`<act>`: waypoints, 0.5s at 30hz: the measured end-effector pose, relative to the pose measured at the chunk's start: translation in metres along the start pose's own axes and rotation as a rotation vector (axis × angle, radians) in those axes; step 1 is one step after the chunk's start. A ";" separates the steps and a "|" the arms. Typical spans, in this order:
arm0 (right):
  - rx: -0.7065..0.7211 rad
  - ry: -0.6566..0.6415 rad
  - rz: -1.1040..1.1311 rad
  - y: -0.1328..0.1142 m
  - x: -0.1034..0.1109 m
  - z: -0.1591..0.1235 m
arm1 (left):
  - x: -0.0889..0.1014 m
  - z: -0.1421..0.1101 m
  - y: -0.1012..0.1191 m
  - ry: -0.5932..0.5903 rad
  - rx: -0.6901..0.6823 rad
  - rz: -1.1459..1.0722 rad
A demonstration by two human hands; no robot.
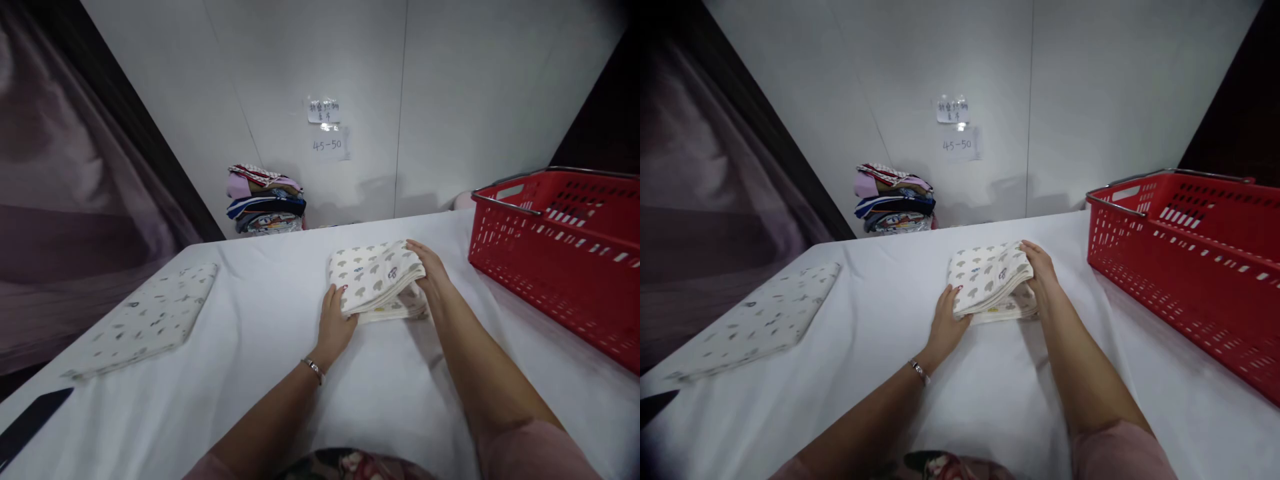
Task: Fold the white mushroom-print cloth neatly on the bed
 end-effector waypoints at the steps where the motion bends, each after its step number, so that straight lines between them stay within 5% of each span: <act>1: 0.007 -0.004 0.001 -0.003 -0.007 0.001 | 0.000 0.000 0.000 0.003 0.002 -0.009; 15: 0.112 -0.073 -0.165 -0.025 -0.111 -0.004 | 0.002 0.010 -0.002 0.168 0.185 -0.198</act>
Point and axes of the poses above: each hand's wrist, its own z-axis towards the middle knuckle, its own x-axis out of the back of the hand, y = z × x, the point moved 4 cm from there along z, towards the middle knuckle, and after that the axes turned 3 degrees about y, right-handed, at the moved point
